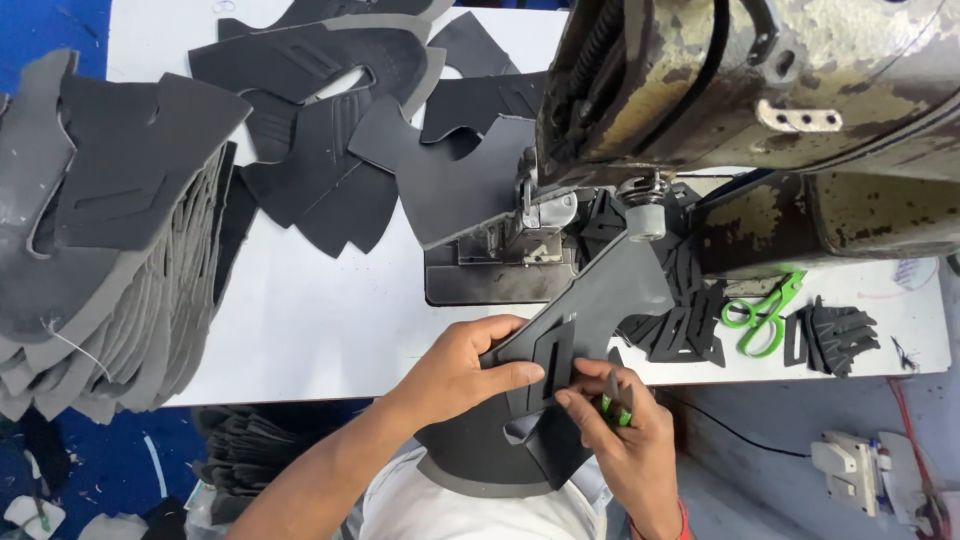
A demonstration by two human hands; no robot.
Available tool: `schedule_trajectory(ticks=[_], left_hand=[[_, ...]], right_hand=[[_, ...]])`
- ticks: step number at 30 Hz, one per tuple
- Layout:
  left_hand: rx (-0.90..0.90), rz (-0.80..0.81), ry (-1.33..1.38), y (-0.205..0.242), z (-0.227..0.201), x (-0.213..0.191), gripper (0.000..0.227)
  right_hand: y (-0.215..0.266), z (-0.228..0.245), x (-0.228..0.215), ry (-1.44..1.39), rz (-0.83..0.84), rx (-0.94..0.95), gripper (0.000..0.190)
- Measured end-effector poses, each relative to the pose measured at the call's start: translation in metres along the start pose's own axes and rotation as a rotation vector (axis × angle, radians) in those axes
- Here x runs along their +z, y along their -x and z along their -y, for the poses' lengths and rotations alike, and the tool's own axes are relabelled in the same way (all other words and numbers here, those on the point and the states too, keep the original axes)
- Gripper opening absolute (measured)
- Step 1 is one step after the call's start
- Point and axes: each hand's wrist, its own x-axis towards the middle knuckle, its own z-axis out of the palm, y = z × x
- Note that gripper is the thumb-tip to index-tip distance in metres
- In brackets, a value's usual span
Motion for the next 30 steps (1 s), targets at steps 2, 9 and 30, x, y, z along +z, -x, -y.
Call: schedule_trajectory(ticks=[2, 9, 30], left_hand=[[-0.038, -0.016, -0.039, 0.000, -0.001, 0.001, 0.040], [-0.055, -0.032, 0.038, -0.001, 0.016, -0.001, 0.033], [0.000, -0.103, -0.042, 0.010, -0.001, 0.000, 0.033]], right_hand=[[0.000, 0.002, 0.001, 0.001, 0.011, 0.017, 0.035], [0.002, -0.007, -0.009, -0.030, 0.006, -0.045, 0.028], [-0.016, -0.018, -0.007, -0.218, 0.259, 0.074, 0.026]])
